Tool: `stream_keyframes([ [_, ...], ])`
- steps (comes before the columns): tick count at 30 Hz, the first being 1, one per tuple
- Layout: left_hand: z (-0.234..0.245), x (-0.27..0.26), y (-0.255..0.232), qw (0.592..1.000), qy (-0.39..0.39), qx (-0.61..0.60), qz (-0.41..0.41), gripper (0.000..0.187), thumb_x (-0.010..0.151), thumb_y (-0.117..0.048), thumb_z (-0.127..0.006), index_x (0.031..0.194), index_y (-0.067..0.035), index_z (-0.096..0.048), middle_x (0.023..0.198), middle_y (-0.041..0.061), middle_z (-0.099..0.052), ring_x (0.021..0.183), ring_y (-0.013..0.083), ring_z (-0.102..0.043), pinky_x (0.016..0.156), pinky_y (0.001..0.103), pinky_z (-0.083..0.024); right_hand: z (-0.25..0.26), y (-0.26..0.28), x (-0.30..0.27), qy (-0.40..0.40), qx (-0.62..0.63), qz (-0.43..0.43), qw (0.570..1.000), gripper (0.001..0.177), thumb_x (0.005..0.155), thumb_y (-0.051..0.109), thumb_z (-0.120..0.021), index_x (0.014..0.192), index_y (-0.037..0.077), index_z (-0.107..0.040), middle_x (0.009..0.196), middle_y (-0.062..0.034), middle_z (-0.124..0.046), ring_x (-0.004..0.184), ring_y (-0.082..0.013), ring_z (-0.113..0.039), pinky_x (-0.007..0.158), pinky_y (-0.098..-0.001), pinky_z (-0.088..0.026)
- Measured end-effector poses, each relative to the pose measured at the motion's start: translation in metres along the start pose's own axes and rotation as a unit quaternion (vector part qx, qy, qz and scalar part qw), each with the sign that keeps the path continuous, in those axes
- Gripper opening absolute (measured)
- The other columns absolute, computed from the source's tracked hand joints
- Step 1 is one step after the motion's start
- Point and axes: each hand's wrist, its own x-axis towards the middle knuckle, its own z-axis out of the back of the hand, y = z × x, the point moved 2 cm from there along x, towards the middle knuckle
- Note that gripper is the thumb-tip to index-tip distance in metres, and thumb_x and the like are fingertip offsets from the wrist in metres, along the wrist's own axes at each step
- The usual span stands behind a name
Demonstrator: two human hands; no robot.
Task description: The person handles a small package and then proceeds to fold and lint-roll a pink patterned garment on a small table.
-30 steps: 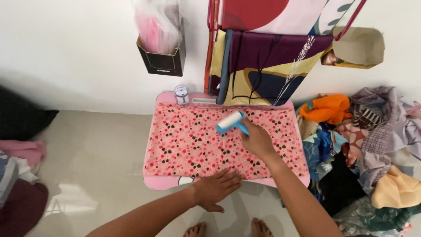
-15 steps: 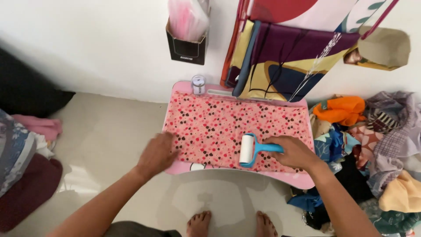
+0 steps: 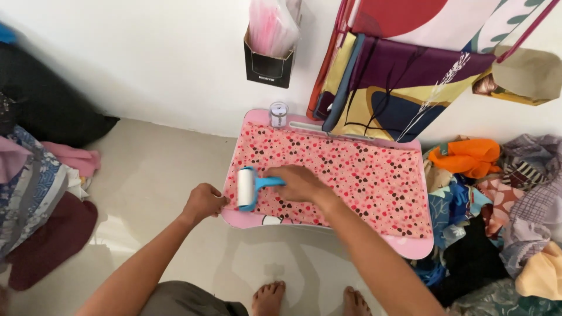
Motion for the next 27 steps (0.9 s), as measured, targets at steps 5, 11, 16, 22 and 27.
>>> stream_keyframes([
  [5,0.005,-0.008,-0.01,1.0,0.003,0.012,-0.007,0.044,0.082,-0.014,-0.074,0.12,0.007,-0.067,0.063,0.02,-0.074,0.053,0.0263,-0.076,0.06,0.034,-0.062,0.054,-0.048,-0.102,-0.041,-0.004,-0.156,0.987,0.038,0.089,0.016,-0.07,0.125,0.025,-0.076,0.119,-0.0093,-0.077,0.116,-0.0347,-0.07,0.108,-0.0485,-0.047],
  [11,-0.008,-0.009,-0.002,0.917,-0.184,0.264,-0.236,0.068,0.079,-0.027,-0.077,0.137,-0.005,-0.051,0.124,0.015,-0.059,0.112,0.0319,-0.063,0.083,0.041,-0.059,0.095,-0.201,-0.26,-0.073,-0.118,-0.337,0.931,0.051,0.072,0.017,-0.078,0.123,0.024,-0.075,0.098,0.0012,-0.084,0.082,-0.0204,-0.077,0.08,-0.0313,-0.059],
  [16,-0.048,-0.066,-0.057,0.755,-0.034,0.356,-0.549,0.086,0.086,-0.046,-0.071,0.146,-0.003,-0.028,0.154,0.02,-0.023,0.138,0.0381,-0.024,0.112,0.053,-0.025,0.096,-0.168,-0.247,-0.128,-0.103,-0.318,0.934,0.044,0.076,0.019,-0.075,0.119,0.026,-0.076,0.089,0.0015,-0.083,0.073,-0.0208,-0.074,0.072,-0.0326,-0.058],
  [22,-0.098,-0.061,-0.028,0.705,0.115,0.498,-0.492,0.132,0.077,-0.071,-0.074,0.161,0.004,-0.005,0.168,0.031,0.005,0.153,0.0483,0.012,0.114,0.075,0.002,0.045,-0.094,-0.097,-0.117,-0.06,-0.192,0.973,0.048,0.078,0.019,-0.073,0.126,0.027,-0.072,0.109,0.0019,-0.08,0.094,-0.0234,-0.075,0.083,-0.0368,-0.057],
  [27,-0.09,-0.072,-0.043,0.725,0.169,0.496,-0.446,0.143,0.064,-0.063,-0.083,0.161,0.004,-0.002,0.168,0.03,0.009,0.154,0.0445,0.019,0.114,0.076,0.007,0.023,-0.02,0.013,-0.048,-0.069,-0.176,0.981,0.043,0.086,0.022,-0.065,0.127,0.035,-0.07,0.109,0.0054,-0.077,0.089,-0.0192,-0.071,0.077,-0.0368,-0.054],
])
